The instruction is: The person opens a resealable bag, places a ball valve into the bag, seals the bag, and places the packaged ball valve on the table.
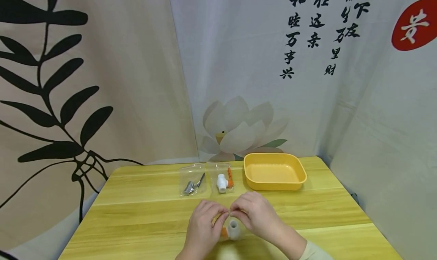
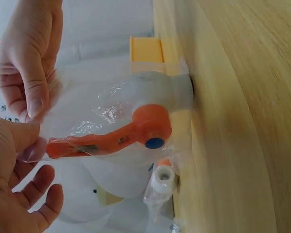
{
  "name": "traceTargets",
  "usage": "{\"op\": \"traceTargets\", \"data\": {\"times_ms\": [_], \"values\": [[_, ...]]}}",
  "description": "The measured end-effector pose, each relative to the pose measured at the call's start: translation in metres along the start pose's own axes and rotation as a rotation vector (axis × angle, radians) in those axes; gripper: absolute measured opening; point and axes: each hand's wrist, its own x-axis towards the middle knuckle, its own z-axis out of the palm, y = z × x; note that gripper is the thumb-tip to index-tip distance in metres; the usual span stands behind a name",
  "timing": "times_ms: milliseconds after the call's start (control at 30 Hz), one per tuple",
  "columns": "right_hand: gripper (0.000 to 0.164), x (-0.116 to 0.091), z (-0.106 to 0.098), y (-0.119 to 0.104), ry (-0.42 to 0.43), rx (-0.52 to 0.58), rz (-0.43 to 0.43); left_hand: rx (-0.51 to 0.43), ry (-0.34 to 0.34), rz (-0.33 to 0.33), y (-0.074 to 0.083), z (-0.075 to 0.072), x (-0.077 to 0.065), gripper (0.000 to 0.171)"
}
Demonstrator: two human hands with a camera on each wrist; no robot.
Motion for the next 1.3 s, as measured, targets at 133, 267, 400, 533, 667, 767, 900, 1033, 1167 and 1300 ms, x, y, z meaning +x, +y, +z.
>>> {"op": "traceTargets", "data": {"times_ms": [133,267,400,533,667,767,900,1033,1167,1300], "values": [[0.021,-0.001,-0.002,0.0,0.004,-0.005,0.001,-0.017,0.014,-0.009,0.0,0.0,0.0,0.016],[0.023,-0.002,-0.003,0.002,0.009,-0.023,0.003,-0.022,0.015,-0.022,0.0,-0.001,-0.001,0.015],[0.02,-0.003,-0.003,0.004,0.01,-0.045,-0.005,-0.008,0.016,-0.022,-0.001,-0.002,-0.001,0.014],[0.016,-0.005,-0.002,0.006,0.013,-0.068,-0.011,-0.01,0.039,-0.008,-0.002,-0.003,0.0,0.017],[0.015,-0.005,-0.002,0.008,0.002,-0.075,-0.004,-0.024,0.063,-0.019,-0.003,-0.004,0.0,0.018],[0.017,-0.006,-0.003,0.009,-0.008,-0.072,0.008,-0.021,0.074,-0.046,-0.005,-0.005,-0.001,0.017],[0.018,-0.006,-0.005,0.01,-0.008,-0.073,0.013,-0.004,0.089,-0.075,-0.005,-0.005,-0.002,0.019],[0.014,-0.007,-0.005,0.011,-0.012,-0.058,0.012,0.004,0.09,-0.074,-0.005,-0.005,-0.002,0.019],[0.014,-0.008,-0.006,0.011,-0.016,-0.029,0.028,0.002,0.068,-0.085,-0.004,-0.006,-0.003,0.015],[0.018,-0.01,-0.007,0.013,-0.032,-0.029,0.06,0.007,0.044,-0.164,-0.005,-0.007,-0.003,0.01]]}}
